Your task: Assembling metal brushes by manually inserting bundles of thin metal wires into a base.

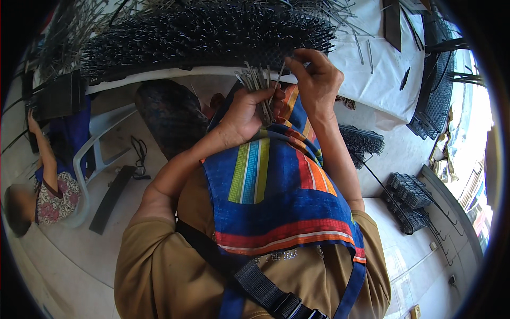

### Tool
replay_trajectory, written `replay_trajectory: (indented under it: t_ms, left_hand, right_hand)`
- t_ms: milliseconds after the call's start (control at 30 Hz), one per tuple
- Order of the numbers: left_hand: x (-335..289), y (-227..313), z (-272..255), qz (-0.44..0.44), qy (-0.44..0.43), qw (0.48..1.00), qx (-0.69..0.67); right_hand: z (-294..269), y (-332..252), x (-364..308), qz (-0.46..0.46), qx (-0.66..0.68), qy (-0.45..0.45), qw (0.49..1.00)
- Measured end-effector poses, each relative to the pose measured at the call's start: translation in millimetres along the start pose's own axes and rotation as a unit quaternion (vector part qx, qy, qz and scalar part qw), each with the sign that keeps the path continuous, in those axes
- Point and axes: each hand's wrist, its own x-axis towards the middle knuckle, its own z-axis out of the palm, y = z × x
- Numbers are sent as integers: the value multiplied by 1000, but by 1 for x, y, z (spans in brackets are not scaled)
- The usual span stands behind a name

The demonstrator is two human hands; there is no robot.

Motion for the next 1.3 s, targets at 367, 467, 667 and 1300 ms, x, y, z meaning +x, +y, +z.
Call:
replay_trajectory:
  t_ms: [367, 467, 667, 1300]
  left_hand:
    - [4, -4, -4, 24, 73, 996, 44]
    - [3, -6, 2, 32, 71, 995, 59]
    - [1, -2, 5, 22, 53, 997, 43]
    - [3, 5, 25, -10, 42, 999, 19]
  right_hand:
    - [-4, 4, 12, 130, 307, 89, 939]
    - [3, 9, 14, 16, 155, 108, 982]
    - [-2, 0, 23, -82, 44, 65, 994]
    - [-7, 8, 10, 12, -25, -76, 997]
